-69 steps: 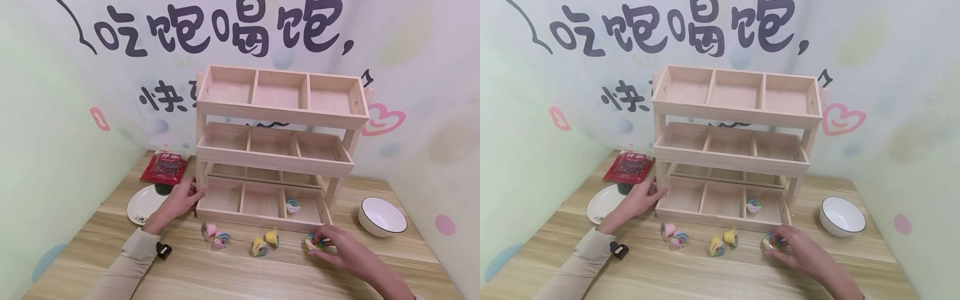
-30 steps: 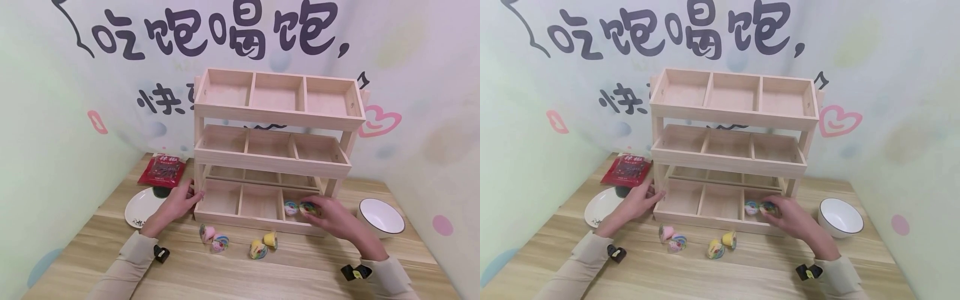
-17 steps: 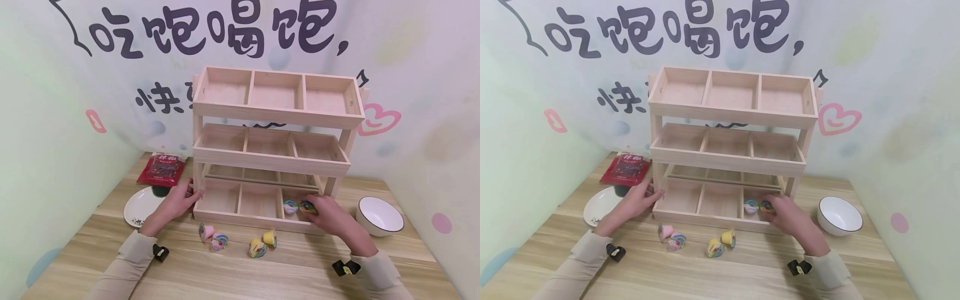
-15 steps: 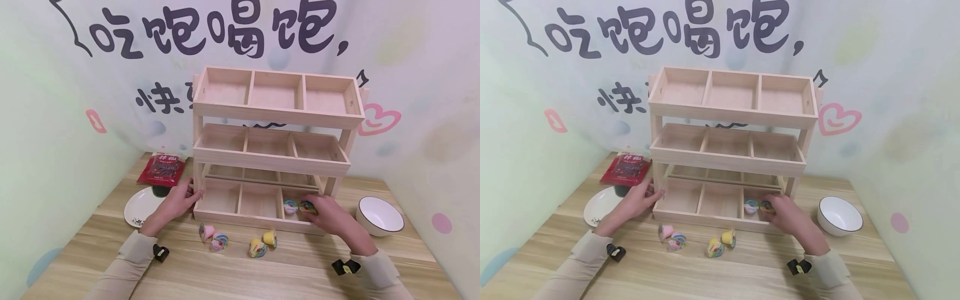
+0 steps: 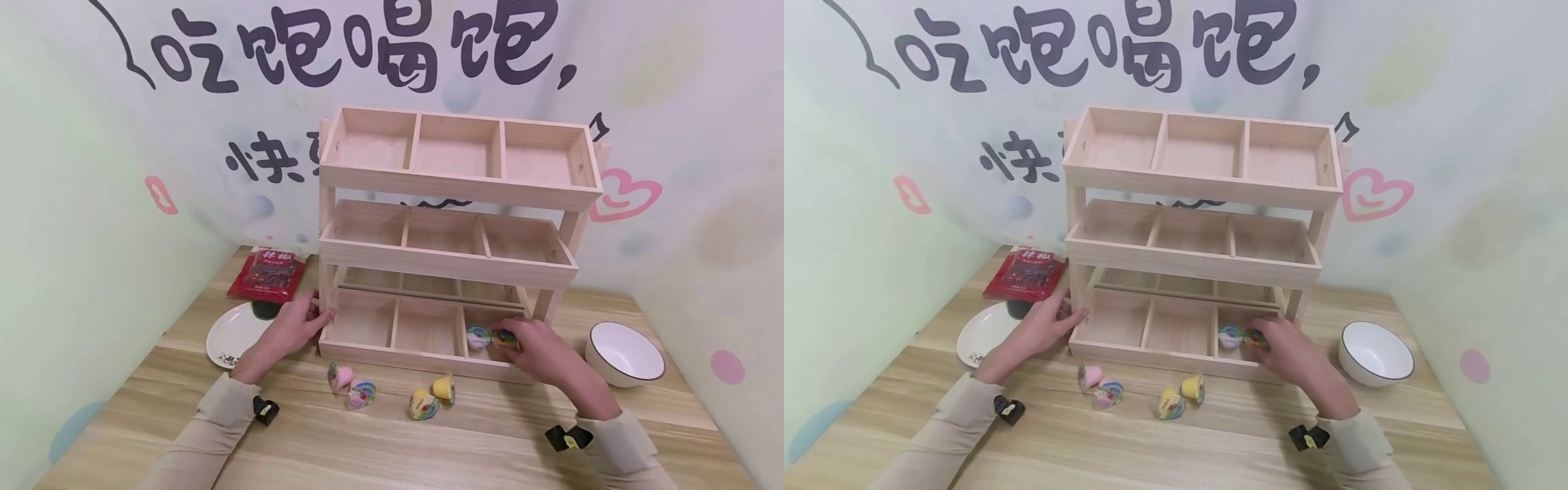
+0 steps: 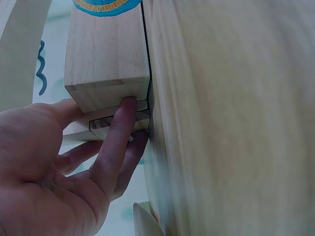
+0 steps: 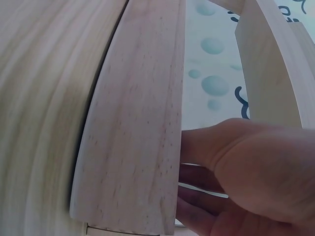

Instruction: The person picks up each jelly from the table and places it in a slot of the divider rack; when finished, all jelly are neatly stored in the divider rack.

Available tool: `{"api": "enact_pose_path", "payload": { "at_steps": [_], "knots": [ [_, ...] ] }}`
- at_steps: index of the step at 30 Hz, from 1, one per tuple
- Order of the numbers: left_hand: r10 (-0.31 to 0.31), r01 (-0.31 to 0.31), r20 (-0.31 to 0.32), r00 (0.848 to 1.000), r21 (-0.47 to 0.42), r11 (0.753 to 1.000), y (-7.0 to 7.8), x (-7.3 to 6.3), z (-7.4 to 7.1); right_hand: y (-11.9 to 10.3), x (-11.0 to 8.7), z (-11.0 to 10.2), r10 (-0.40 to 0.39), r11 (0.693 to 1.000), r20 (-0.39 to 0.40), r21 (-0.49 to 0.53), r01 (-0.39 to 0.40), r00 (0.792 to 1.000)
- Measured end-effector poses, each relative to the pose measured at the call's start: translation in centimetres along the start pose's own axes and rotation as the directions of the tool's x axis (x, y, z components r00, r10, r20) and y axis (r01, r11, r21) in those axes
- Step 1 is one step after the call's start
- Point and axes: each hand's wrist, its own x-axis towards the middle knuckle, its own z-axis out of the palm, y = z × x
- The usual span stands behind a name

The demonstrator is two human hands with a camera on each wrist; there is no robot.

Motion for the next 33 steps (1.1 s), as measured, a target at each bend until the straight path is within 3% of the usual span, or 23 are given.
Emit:
{"api": "enact_pose_path", "payload": {
  "at_steps": [15, 18, 21, 24, 27, 30, 33],
  "knots": [
    [0.0, 0.0, 0.003, 1.0, -0.007, 1.0, -0.1, 0.0, -0.1, 0.0, -0.1, 0.0, -0.033, 0.999, -0.024, -0.005, 0.033, 0.999],
    [0.005, -0.005, 0.004, 1.0, -0.007, 1.0, -0.1, 0.0, -0.1, -0.3, -0.4, 0.2, -0.053, 0.998, -0.082, -0.022, 0.051, 0.995],
    [0.008, -0.008, 0.005, 1.0, -0.005, 1.0, 0.0, 0.1, 0.0, -1.1, -0.6, 0.6, -0.131, 0.991, -0.18, -0.006, 0.132, 0.975],
    [0.002, -0.002, 0.007, 1.0, -0.006, 1.0, 0.0, 0.1, 0.0, -2.4, -1.0, 1.1, -0.261, 0.957, -0.257, 0.054, 0.284, 0.93],
    [-0.006, 0.006, 0.01, 1.0, -0.005, 1.0, 0.0, 0.1, 0.1, -3.7, -1.4, 2.0, -0.376, 0.894, -0.264, 0.147, 0.423, 0.888],
    [-0.011, 0.011, 0.009, 1.0, 0.002, 1.0, 0.0, 0.1, 0.1, -4.8, -1.8, 2.9, -0.428, 0.857, -0.209, 0.216, 0.468, 0.879],
    [-0.011, 0.011, 0.007, 1.0, 0.011, 1.0, -0.1, 0.2, 0.0, -5.5, -1.8, 3.6, -0.431, 0.857, -0.136, 0.248, 0.451, 0.892]
  ]
}}
